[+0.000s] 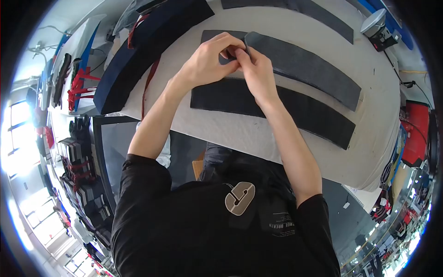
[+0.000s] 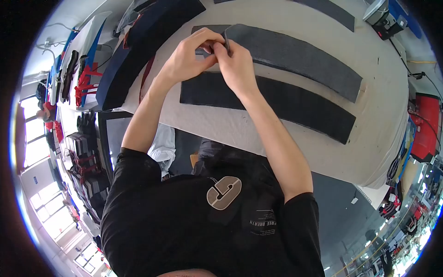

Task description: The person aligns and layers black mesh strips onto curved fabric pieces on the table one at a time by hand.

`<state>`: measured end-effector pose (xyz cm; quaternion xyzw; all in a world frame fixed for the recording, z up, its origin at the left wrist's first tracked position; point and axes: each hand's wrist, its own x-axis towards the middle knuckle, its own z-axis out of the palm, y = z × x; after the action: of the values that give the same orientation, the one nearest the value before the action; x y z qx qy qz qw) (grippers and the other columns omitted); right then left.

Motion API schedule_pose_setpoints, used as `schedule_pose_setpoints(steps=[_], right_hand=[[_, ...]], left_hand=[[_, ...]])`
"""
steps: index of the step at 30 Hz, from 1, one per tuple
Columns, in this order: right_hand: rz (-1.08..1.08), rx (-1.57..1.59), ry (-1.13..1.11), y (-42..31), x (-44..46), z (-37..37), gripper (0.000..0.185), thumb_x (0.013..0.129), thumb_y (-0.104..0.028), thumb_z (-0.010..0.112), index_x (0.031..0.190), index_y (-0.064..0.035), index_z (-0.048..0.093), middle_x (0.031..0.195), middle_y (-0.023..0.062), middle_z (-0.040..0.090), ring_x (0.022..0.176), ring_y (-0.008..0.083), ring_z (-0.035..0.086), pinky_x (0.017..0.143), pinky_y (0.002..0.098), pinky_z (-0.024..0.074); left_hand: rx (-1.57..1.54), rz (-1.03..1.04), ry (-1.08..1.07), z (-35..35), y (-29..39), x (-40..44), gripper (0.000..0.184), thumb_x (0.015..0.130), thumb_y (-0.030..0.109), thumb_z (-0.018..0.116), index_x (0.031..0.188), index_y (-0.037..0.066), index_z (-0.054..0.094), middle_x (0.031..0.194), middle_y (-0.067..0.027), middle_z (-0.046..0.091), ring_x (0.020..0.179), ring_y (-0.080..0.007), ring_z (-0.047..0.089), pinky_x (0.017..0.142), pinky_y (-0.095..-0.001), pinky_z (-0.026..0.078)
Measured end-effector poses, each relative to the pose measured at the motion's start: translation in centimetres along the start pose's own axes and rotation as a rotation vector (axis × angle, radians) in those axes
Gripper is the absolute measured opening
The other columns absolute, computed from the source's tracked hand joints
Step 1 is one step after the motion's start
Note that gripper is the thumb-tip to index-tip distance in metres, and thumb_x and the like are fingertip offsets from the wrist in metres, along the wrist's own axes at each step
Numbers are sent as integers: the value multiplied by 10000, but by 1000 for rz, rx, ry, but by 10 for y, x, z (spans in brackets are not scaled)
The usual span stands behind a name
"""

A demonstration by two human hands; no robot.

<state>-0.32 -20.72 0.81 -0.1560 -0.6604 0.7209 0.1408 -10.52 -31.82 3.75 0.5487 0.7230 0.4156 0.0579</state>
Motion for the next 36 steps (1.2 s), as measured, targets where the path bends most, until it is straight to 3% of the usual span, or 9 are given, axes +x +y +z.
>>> schedule_pose_setpoints(steps=[6, 13, 19, 20, 23, 26, 30, 34, 36], right_hand=[[4, 394, -78, -3, -5, -8, 288, 938, -102, 417, 1119, 74, 555, 1062, 114, 594, 972, 166, 590, 903, 322, 493], [17, 230, 13, -5, -5, -9, 271, 929, -91, 422, 1039, 90, 592, 987, 114, 622, 897, 174, 625, 861, 318, 513], [11, 167, 182, -1, -6, -27, 267, 891, -164, 504, 746, 50, 574, 747, 64, 621, 674, 125, 602, 641, 257, 488], [29, 156, 171, 0, -7, -38, 256, 927, -176, 498, 958, 41, 629, 876, 90, 649, 785, 164, 634, 733, 294, 510], [-10, 184, 251, -23, -21, -60, 250, 930, -178, 502, 972, 36, 625, 881, 77, 647, 778, 144, 628, 714, 283, 504], [-33, 248, 273, -48, -25, -68, 242, 923, -182, 522, 939, 31, 635, 869, 50, 639, 753, 110, 601, 684, 267, 492], [-68, -308, 134, -83, -25, -67, 218, 889, -190, 553, 865, 20, 607, 807, 44, 627, 718, 106, 577, 681, 267, 451], [-590, -472, 160, -97, -13, -68, 216, 888, -174, 585, 1008, 0, 633, 989, 48, 613, 911, 98, 562, 789, 219, 424], [-924, -560, 238, -109, -11, -78, 306, 875, -177, 614, 1128, -8, 582, 1067, 60, 608, 977, 147, 568, 847, 238, 416]], left_hand=[[51, -13, 18, 3, -8, 3, 212, 746, 44, 695, 935, 12, 603, 891, -87, 606, 774, -205, 640, 698, -299, 525], [55, -100, -30, 0, -2, 6, 193, 788, 15, 658, 972, 7, 600, 854, -84, 616, 773, -180, 624, 709, -272, 502], [-12, -309, 177, -24, -55, 5, 170, 796, 64, 638, 951, -2, 611, 815, -101, 638, 769, -190, 632, 731, -279, 503], [40, -387, 239, -33, -75, 2, 182, 783, 85, 642, 944, 3, 620, 803, -108, 650, 766, -205, 643, 726, -302, 509], [440, -556, 232, -44, -120, -16, 254, 792, 110, 655, 1025, 17, 615, 901, -108, 657, 848, -207, 641, 766, -305, 504], [317, -268, 318, -28, -52, 2, 264, 846, 114, 635, 1099, 42, 608, 1072, -95, 634, 1011, -203, 611, 856, -314, 490], [-128, -30, -47, -5, 72, 36, 413, 847, 108, 627, 1244, 60, 525, 1234, -122, 551, 1161, -198, 527, 975, -316, 415], [160, 61, 86, 6, 91, 62, 484, 809, 170, 686, 1229, 22, 495, 1071, -153, 621, 993, -235, 613, 828, -302, 482], [55, 18, 129, -7, 99, 83, 184, 839, 94, 603, 983, -19, 598, 839, -207, 641, 777, -381, 612, 690, -367, 488]])
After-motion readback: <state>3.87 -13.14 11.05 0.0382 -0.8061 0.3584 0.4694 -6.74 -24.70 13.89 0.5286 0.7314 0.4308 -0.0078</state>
